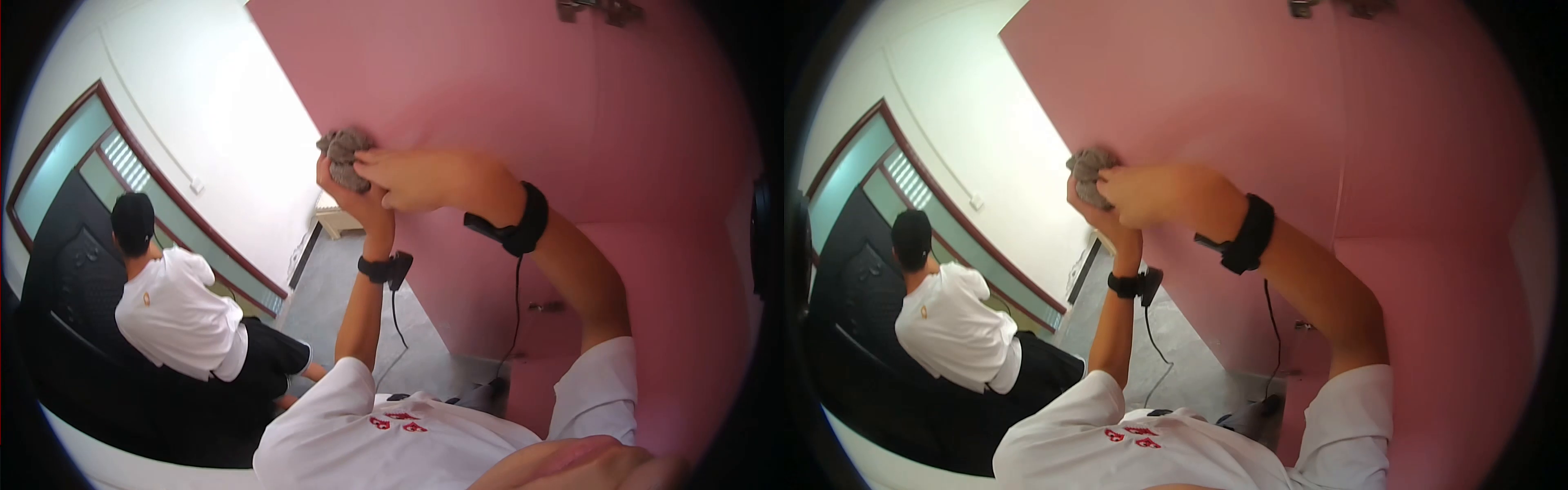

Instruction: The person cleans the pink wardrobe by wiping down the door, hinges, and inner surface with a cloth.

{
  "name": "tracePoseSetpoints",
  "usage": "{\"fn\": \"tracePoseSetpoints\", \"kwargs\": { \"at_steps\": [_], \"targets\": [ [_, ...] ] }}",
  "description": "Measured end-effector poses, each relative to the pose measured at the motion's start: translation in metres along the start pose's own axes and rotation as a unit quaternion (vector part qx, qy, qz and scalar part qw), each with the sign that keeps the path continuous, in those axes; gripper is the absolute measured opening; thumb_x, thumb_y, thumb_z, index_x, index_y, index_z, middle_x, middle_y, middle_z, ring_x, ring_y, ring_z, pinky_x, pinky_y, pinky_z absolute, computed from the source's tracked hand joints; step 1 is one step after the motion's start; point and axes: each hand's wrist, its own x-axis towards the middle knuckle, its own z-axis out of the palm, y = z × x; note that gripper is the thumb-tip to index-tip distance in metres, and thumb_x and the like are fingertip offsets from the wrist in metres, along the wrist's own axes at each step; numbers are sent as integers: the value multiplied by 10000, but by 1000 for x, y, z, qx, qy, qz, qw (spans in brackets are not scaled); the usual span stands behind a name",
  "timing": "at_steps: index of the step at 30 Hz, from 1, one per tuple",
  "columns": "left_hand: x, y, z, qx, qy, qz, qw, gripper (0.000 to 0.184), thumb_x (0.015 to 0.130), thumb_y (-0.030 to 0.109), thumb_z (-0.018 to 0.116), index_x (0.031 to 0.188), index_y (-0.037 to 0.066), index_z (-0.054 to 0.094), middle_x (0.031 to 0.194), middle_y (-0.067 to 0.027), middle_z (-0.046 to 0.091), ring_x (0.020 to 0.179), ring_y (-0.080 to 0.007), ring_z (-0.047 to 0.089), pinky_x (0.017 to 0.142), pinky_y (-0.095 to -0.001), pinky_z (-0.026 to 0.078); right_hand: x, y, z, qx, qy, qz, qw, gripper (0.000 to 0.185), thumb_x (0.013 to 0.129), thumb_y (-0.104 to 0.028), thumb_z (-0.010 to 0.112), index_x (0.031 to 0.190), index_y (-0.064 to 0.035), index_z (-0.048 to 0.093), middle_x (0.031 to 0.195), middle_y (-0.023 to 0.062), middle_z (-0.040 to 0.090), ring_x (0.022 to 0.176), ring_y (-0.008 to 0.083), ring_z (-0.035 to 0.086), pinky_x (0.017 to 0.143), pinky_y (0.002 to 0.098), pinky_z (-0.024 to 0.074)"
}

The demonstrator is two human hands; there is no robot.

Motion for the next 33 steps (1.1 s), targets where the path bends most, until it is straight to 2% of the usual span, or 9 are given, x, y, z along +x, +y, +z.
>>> {"fn": "tracePoseSetpoints", "kwargs": {
  "at_steps": [3,5,7,10,14,20,24,27,33],
  "targets": [
    [-14,8,10,18,-9,1,1000,691,874,176,809,1433,8,438,1460,-189,471,1374,-345,480,1147,-457,384,-17,5,4,11,-40,68,997,535,959,-229,619,1409,59,603,1594,199,490,1482,307,469,1187,377,421],
    [-11,27,19,61,-38,66,995,699,848,181,828,1415,3,461,1456,-204,485,1368,-366,487,1144,-473,389,-50,9,3,-107,183,-9,977,249,857,-77,682,1090,-63,771,1140,65,763,1022,241,741,879,319,586],
    [-11,47,39,78,-68,138,985,702,750,159,871,1350,4,541,1443,-240,523,1342,-430,505,1131,-516,406,-91,20,-23,-116,483,-279,822,164,827,-79,702,983,-60,751,1047,77,746,977,226,736,853,329,582],
    [-12,80,78,65,-110,204,970,692,705,124,866,1327,34,578,1417,-219,544,1328,-449,517,1110,-537,430,-137,7,-80,-105,444,-245,856,177,956,-126,655,1063,-39,766,968,91,765,939,290,739,873,340,579],
    [-13,111,127,23,-112,277,954,683,653,107,864,1290,68,620,1392,-190,563,1322,-458,522,1088,-552,450,-168,-18,-151,16,201,186,962,227,954,-167,688,1020,36,766,962,121,753,954,260,732,920,311,556],
    [-27,146,167,-7,-126,340,932,672,601,74,854,1240,73,646,1308,-147,616,1271,-419,562,1018,-522,505,-220,20,-175,161,177,249,938,267,968,-198,665,1036,40,765,945,80,758,912,186,713,891,324,550],
    [-39,148,162,-7,-201,363,910,619,576,123,895,1161,130,692,1270,-97,640,1253,-402,585,1014,-528,513,-243,7,-186,218,171,332,902,396,1085,-245,548,1270,74,695,1089,223,774,978,279,769,891,352,612],
    [-55,140,146,-3,-256,385,887,401,686,92,820,1068,132,704,1230,-91,649,1262,-372,589,1043,-559,509,-241,3,-191,177,212,410,869,388,1095,-234,562,1230,99,709,1139,226,767,1042,296,764,966,375,605],
    [-92,104,92,38,-339,368,865,424,693,68,807,1099,132,705,1286,-100,642,1306,-372,571,1072,-571,491,-252,14,-190,180,234,357,886,375,1074,-232,600,1215,94,718,1105,220,775,980,286,776,921,368,614]
  ]
}}
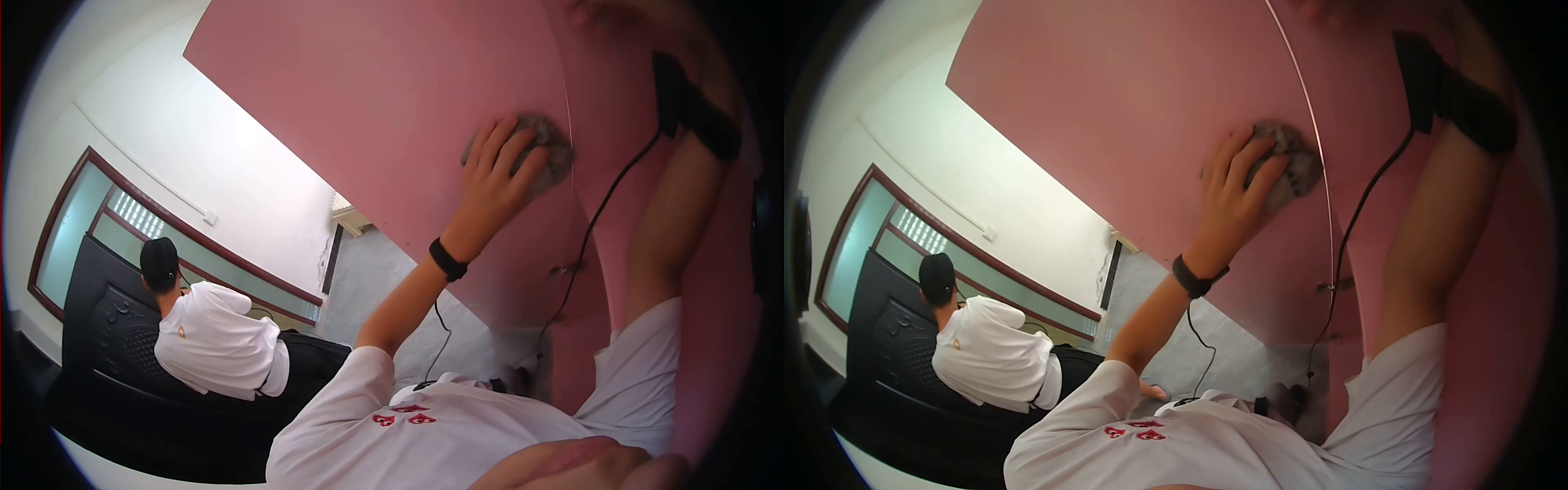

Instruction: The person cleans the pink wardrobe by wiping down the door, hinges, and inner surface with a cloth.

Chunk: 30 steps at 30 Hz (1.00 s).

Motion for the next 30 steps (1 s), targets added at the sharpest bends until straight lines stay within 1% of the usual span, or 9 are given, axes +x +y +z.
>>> {"fn": "tracePoseSetpoints", "kwargs": {
  "at_steps": [7,16,18,19,21,23,25,28,30],
  "targets": [
    [-127,30,-63,-256,-166,-320,897,735,654,21,785,1359,94,589,1382,-169,602,1350,-411,542,1122,-507,434,-14,-14,-1,-9,12,-10,1000,366,1074,-231,600,1215,81,727,1126,215,771,960,282,779,894,358,616],
    [-222,57,-109,-295,-260,-637,664,542,953,212,723,1426,63,503,1367,-176,633,1251,-317,643,1051,-412,509,8,-43,47,-106,-119,-23,987,403,1051,-257,616,1356,0,673,1209,222,743,1095,309,736,966,385,574],
    [-216,59,-112,-512,-59,-786,343,502,1089,374,577,1464,51,498,1390,-133,645,1263,-261,638,1073,-396,510,8,-57,66,-146,-143,-39,978,412,1048,-261,619,1371,-9,665,1219,225,738,1109,314,730,974,389,569],
    [-213,59,-115,-505,-47,-792,340,502,1089,374,577,1464,51,498,1390,-133,645,1263,-261,638,1073,-396,510,6,-66,75,-165,-150,-50,974,417,1046,-262,621,1379,-14,661,1224,226,735,1116,316,726,978,391,567],
    [-212,57,-121,-636,-13,-747,193,603,1127,498,433,1504,29,478,1449,-126,611,1272,-260,634,1104,-399,505,1,-84,90,-195,-161,-70,965,428,1042,-265,624,1393,-23,654,1234,229,730,1130,321,720,986,394,561],
    [-204,55,-124,-646,-12,-736,201,681,1107,560,388,1545,40,429,1541,-172,520,1367,-320,562,1174,-505,454,-4,-100,101,-219,-175,-81,956,439,1038,-268,627,1408,-33,646,1244,232,725,1143,326,713,995,398,556],
    [-183,54,-129,-720,47,-684,107,643,1103,505,386,1547,42,429,1561,-167,495,1369,-371,551,1183,-572,431,-7,-106,108,-243,-190,-79,948,451,1034,-271,630,1423,-42,638,1254,235,720,1157,331,707,1003,402,551],
    [-170,56,-133,-755,127,-630,132,638,1090,483,363,1551,49,435,1549,-181,511,1375,-404,541,1154,-618,434,8,-95,122,-265,-207,-73,939,464,1030,-274,633,1438,-52,631,1264,238,715,1171,336,700,1011,405,546],
    [-168,53,-142,-804,180,-548,146,654,1095,490,343,1581,58,416,1578,-179,491,1416,-397,512,1143,-645,433,51,-51,149,-114,-254,-56,959,488,997,-282,658,1447,-98,613,1282,240,682,1261,353,635,1053,432,504]
  ]
}}
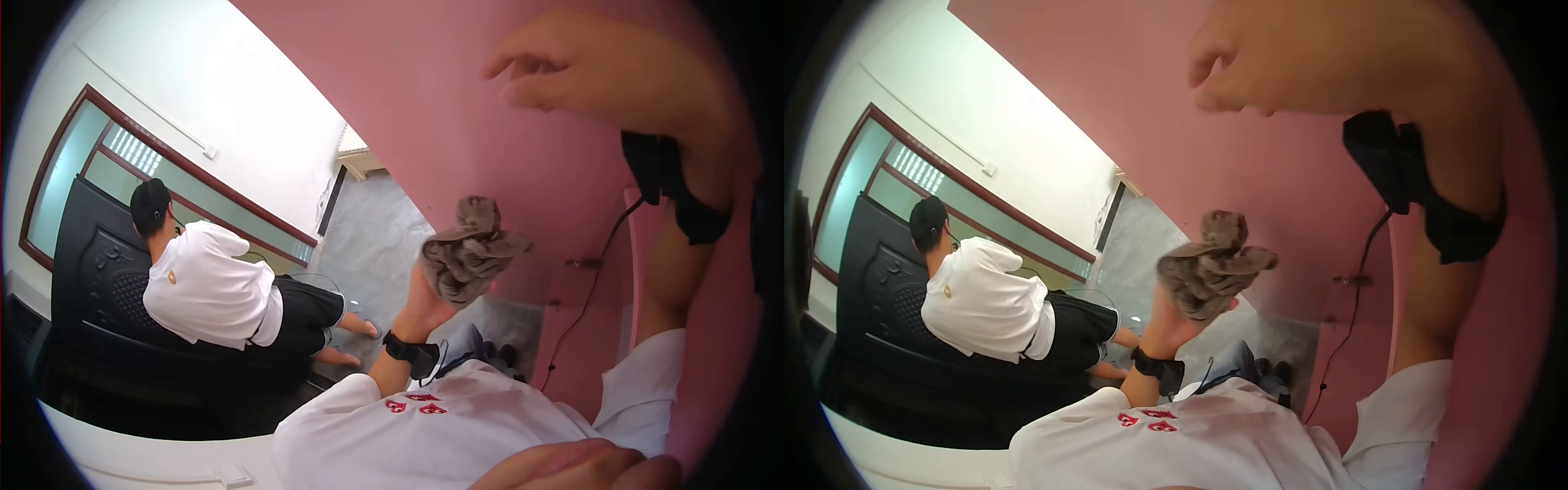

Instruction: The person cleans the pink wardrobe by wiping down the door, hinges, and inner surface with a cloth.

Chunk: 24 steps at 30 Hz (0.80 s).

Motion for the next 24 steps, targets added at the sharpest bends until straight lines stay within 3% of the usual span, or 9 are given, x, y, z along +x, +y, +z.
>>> {"fn": "tracePoseSetpoints", "kwargs": {
  "at_steps": [3,4,8,13,16,19,21,23,24],
  "targets": [
    [-11,18,10,114,-53,73,989,639,1103,475,344,1585,58,404,1585,-171,483,1419,-395,505,1142,-628,447,-4,-19,6,-48,18,-99,994,393,973,-240,692,1291,-8,693,1145,132,730,994,220,694,867,338,551],
    [-17,19,44,277,164,103,941,698,1069,495,468,1597,53,351,1573,-180,474,1415,-377,511,1158,-575,455,-6,-23,8,-53,12,-100,994,393,973,-240,692,1291,-8,693,1145,132,730,994,220,694,867,338,551],
    [-33,22,75,340,216,225,887,995,894,521,743,1609,37,249,1565,-198,419,1418,-331,509,1175,-471,457,-5,-28,22,-73,24,-145,986,573,959,-298,734,1459,-63,582,1292,166,672,1077,258,671,913,361,559],
    [-35,18,84,406,184,303,842,1016,845,536,785,1578,-5,338,1529,-188,474,1412,-301,508,1170,-436,429,23,-38,62,-93,-44,-210,972,791,922,-498,751,1532,-60,505,1350,211,628,1183,282,646,957,382,561],
    [-32,42,85,659,124,344,657,965,770,445,884,1518,-9,477,1473,-165,539,1399,-270,506,1156,-394,397,50,-45,100,-74,-87,-262,958,894,880,-592,759,1525,-27,507,1336,206,634,1168,272,658,957,378,558],
    [-15,65,89,645,97,444,614,878,789,235,882,1521,-3,459,1489,-158,523,1400,-282,505,1175,-412,390,63,-51,118,169,-217,-115,954,932,849,-590,790,1519,-6,509,1306,183,654,1133,256,675,954,366,554],
    [1,84,101,650,94,478,583,820,802,144,853,1508,6,460,1498,-159,505,1410,-289,495,1183,-421,392,91,-37,129,154,-109,-238,953,924,856,-571,793,1530,-10,500,1277,159,671,1103,238,684,960,370,555],
    [11,94,106,650,112,509,553,773,816,54,825,1496,15,461,1506,-160,487,1420,-296,486,1190,-430,395,98,-41,139,210,-70,-225,949,837,849,-469,827,1511,-52,528,1254,146,685,1101,247,688,972,381,557],
    [19,103,108,686,95,539,479,742,821,12,803,1479,24,461,1514,-165,463,1431,-305,473,1192,-440,406,104,-41,146,202,39,-297,932,765,842,-390,840,1478,-73,558,1264,138,680,1122,261,682,977,384,556]
  ]
}}
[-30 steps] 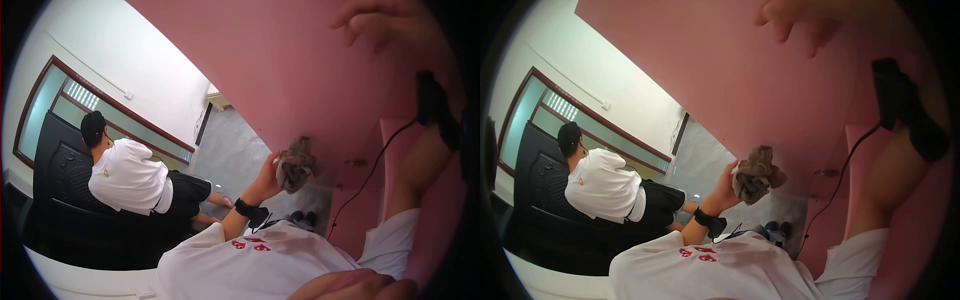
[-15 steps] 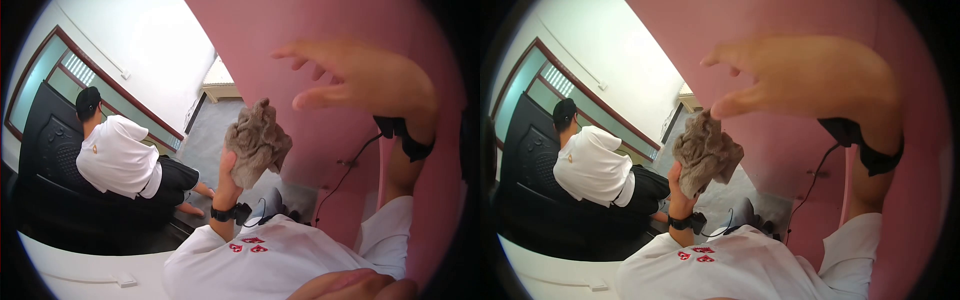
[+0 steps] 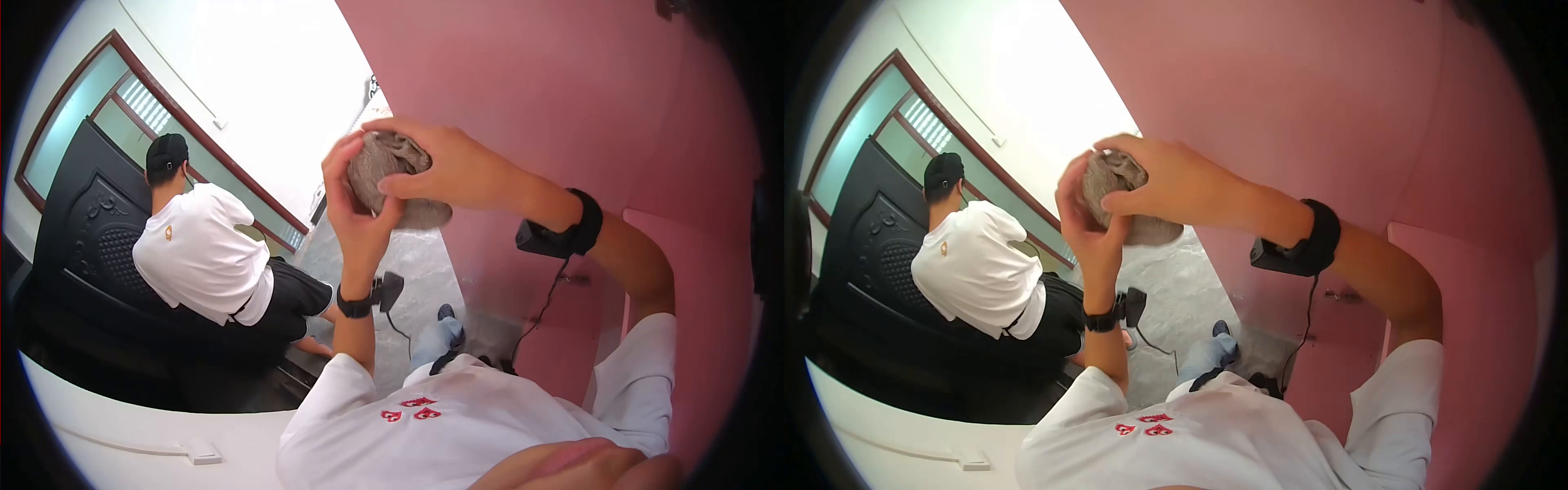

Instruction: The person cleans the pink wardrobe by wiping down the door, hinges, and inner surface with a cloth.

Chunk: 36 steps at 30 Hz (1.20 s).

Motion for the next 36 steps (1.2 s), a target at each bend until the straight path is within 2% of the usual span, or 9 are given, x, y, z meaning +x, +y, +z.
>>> {"fn": "tracePoseSetpoints", "kwargs": {
  "at_steps": [3,5,6,8,15,21,29,35,36],
  "targets": [
    [33,-8,8,95,36,110,989,773,781,-82,793,1465,50,456,1535,-168,415,1447,-319,452,1186,-476,438,7,-14,1,-82,163,-151,972,512,854,-182,793,1343,-138,644,1299,149,641,1202,335,641,987,403,557],
    [62,-15,18,89,49,130,986,823,773,-92,799,1497,48,433,1541,-158,416,1444,-318,457,1179,-482,447,21,-16,-18,-315,279,-314,851,532,833,-158,805,1342,-177,654,1318,111,637,1230,321,624,992,422,544],
    [79,-16,27,99,54,161,981,852,761,-109,790,1511,46,417,1546,-159,418,1445,-324,457,1173,-483,452,26,-17,-28,-318,273,-316,851,532,833,-158,805,1342,-177,654,1318,111,637,1230,321,624,992,422,544],
    [104,-20,38,142,57,210,966,857,744,-159,726,1520,34,417,1537,-184,437,1413,-369,488,1140,-461,478,34,-18,-42,-417,374,-369,741,537,819,-144,798,1334,-213,664,1347,74,630,1241,294,620,1038,420,510],
    [115,-34,55,278,11,182,943,801,764,-187,670,1501,56,472,1464,-174,508,1370,-370,491,1090,-430,486,65,31,-46,-453,341,-273,777,371,870,-109,713,1228,-205,683,1354,45,622,1241,222,619,1091,403,456],
    [101,-43,71,209,65,133,967,780,728,-246,552,1453,40,522,1441,-195,474,1361,-391,488,1061,-440,497,65,43,-38,-503,323,-287,749,359,847,-109,721,1192,-201,680,1318,77,626,1185,230,637,1056,390,477],
    [126,-19,86,200,11,135,970,744,767,-213,580,1454,70,547,1414,-178,533,1333,-369,532,1058,-434,497,47,11,-76,-400,311,-232,831,319,822,-82,739,1133,-141,704,1218,95,630,1137,278,634,948,402,505],
    [141,1,131,81,-36,203,975,729,768,-211,608,1439,71,572,1440,-168,562,1323,-363,570,1095,-427,492,-5,-6,-114,-473,382,-188,772,502,810,-119,799,1286,-190,656,1255,81,627,1178,312,620,1010,471,463],
    [144,2,135,64,-64,198,976,703,847,-168,661,1483,102,533,1500,-98,514,1430,-275,499,1116,-449,539,-11,-13,-123,-477,381,-187,770,502,810,-119,799,1286,-190,656,1255,81,627,1178,312,620,1010,471,463]
  ]
}}
